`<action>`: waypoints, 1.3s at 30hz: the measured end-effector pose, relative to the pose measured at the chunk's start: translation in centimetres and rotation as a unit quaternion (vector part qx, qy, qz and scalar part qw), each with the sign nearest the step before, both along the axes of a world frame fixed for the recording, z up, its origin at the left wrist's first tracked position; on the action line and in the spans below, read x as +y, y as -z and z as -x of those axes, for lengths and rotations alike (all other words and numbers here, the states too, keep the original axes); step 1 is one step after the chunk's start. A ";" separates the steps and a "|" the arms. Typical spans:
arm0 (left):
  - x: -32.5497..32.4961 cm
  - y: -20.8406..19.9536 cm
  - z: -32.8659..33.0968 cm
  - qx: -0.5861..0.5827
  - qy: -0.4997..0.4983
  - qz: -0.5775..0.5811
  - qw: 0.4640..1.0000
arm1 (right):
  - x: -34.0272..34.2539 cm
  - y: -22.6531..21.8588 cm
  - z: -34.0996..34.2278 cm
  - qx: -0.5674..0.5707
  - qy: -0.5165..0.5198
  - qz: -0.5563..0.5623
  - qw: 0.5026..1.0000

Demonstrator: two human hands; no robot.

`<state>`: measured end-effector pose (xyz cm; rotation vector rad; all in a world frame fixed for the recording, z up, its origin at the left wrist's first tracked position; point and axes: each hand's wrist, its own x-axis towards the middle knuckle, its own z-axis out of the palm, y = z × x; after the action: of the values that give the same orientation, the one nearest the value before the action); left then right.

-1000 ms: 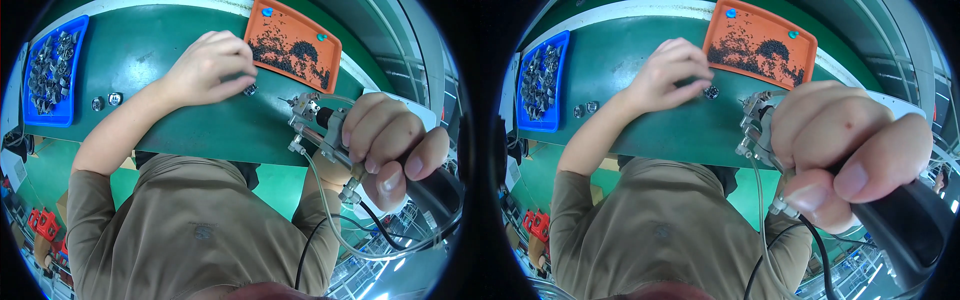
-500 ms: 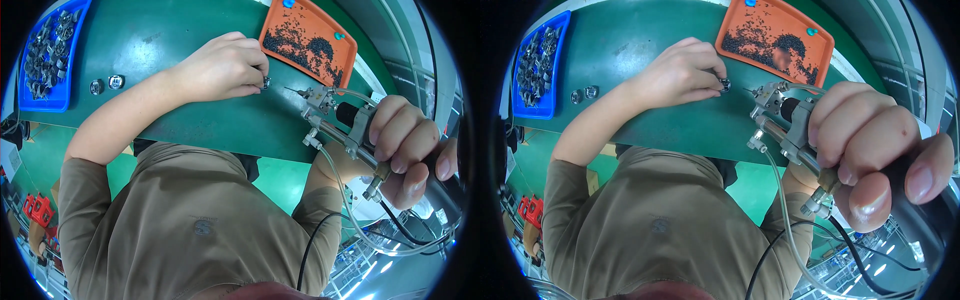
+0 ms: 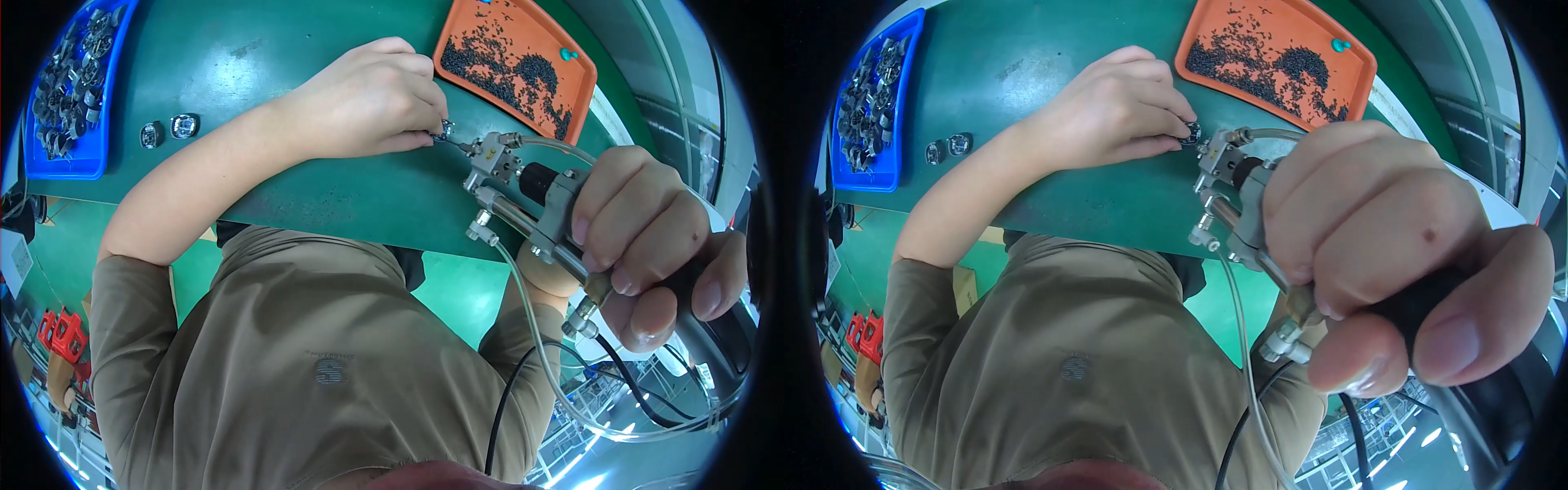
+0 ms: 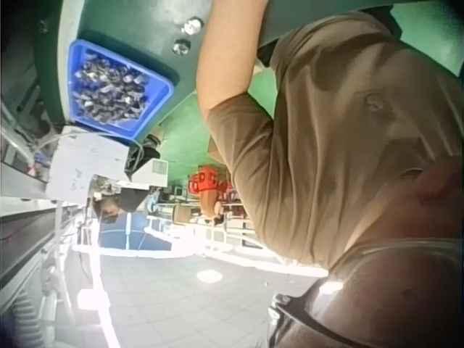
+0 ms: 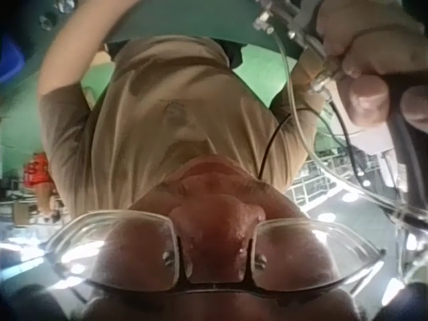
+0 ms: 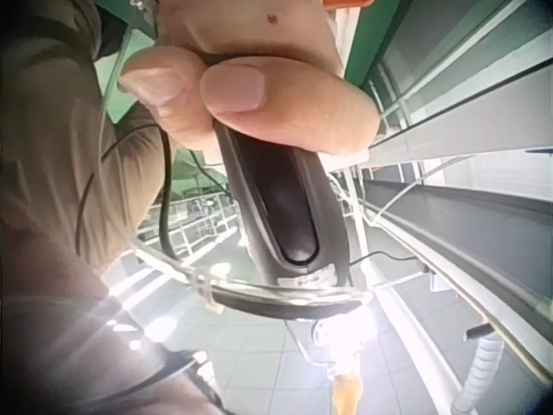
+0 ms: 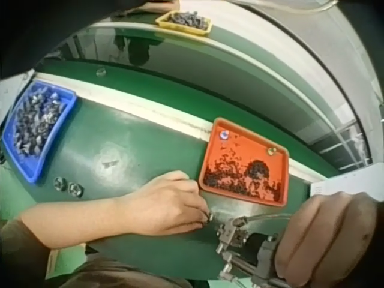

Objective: The person processes small metallic circular components at an industrial workstation using a handheld pneumatic or electric assembly tool.

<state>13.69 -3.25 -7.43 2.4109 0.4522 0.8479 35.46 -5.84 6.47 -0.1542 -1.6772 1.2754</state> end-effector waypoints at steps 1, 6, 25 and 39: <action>0.0 0.0 -0.1 0.000 0.001 -0.006 1.000 | 0.0 0.0 0.0 -0.004 0.004 0.000 1.000; 0.0 0.0 -0.3 -0.003 -0.002 -0.015 1.000 | -0.3 -0.6 -1.1 -0.058 -0.002 0.002 0.998; 0.1 -0.6 0.5 0.047 0.012 -0.040 0.998 | 0.5 -1.2 1.7 -0.106 0.004 -0.020 0.994; 1.6 -9.6 24.3 0.154 -0.560 -0.217 0.785 | -2.1 -2.8 -2.2 0.042 0.069 -0.062 0.995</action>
<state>-10.64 -1.66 2.16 2.5547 2.1639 1.0588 37.65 -7.91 9.27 -0.1380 -1.6391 1.0575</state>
